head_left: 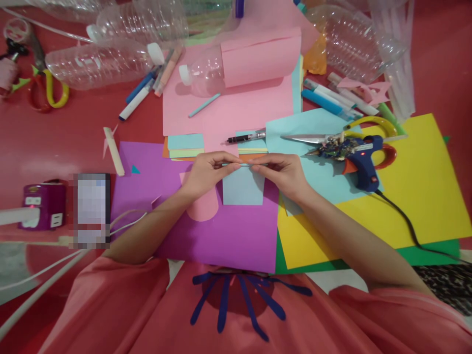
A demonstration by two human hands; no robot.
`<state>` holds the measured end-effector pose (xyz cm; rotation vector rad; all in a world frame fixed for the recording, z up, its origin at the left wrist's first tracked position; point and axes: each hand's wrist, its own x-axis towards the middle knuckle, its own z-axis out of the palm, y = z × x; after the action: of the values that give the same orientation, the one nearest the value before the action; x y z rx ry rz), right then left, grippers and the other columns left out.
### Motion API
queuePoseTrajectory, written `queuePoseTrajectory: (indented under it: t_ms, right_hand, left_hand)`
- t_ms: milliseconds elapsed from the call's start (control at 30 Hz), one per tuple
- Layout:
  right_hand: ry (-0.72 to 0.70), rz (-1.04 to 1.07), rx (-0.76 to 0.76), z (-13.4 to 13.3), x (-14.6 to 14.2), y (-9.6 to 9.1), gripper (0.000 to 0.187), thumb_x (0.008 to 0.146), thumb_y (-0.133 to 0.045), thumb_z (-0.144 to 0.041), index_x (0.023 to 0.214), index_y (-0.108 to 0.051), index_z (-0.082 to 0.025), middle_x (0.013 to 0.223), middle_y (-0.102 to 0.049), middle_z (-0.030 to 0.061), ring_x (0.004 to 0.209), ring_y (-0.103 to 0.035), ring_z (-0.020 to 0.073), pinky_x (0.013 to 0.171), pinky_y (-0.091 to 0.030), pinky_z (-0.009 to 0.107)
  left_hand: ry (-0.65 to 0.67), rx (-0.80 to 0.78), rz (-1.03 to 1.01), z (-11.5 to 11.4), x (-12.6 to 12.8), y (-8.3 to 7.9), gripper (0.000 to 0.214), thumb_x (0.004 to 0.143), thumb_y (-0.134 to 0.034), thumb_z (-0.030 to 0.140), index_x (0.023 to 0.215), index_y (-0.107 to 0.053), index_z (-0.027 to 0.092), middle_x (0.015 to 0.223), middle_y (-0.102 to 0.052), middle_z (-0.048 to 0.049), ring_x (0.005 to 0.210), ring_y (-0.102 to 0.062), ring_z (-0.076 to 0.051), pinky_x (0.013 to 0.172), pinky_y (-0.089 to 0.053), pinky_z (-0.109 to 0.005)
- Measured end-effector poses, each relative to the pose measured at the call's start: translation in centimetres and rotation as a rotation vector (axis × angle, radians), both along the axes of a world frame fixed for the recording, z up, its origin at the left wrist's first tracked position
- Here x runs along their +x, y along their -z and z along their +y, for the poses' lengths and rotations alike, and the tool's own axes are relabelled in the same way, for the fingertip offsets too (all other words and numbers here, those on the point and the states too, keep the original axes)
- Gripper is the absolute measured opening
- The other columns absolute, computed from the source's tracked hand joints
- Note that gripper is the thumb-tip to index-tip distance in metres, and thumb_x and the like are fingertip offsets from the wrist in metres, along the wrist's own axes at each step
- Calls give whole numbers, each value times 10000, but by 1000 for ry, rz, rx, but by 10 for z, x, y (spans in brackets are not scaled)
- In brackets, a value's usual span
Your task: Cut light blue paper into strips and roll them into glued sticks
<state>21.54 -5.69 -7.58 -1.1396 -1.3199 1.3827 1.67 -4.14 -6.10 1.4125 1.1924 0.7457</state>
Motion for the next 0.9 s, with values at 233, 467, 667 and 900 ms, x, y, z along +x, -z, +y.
queuePoseTrajectory:
  t_ms: [233,467,667,900]
  right_hand:
    - [24,49,14,1,-1,1,141,705,-751,-171,753,-803,-293,815,-797,-2,802,-747,174,784,-588,329]
    - [16,4,-11,2,0,-2,63,702,-775,-236,743,-799,-277,818,-795,13,807,-740,187,795,-582,349]
    - [26,13,-29,2,0,-3,53,688,-786,-271,739,-799,-275,812,-791,14,803,-728,189,788,-569,358]
    - [21,34,-81,3,1,-2,104,676,-807,-293,772,-804,-255,813,-785,21,753,-701,173,737,-548,336]
  left_hand:
    - [-9,-2,-47,-1,0,0,231,739,-768,402,842,-766,195,903,-772,-46,845,-691,-150,771,-541,-261]
    - [1,20,-33,-1,-2,1,239,762,-744,416,856,-779,199,903,-782,-40,837,-696,-149,769,-540,-253]
    - [50,7,11,1,-4,2,275,793,-708,453,908,-789,217,950,-791,-37,872,-705,-161,801,-538,-265]
    - [62,25,47,5,-7,1,361,787,-696,543,892,-794,213,946,-793,-46,873,-703,-174,795,-527,-266]
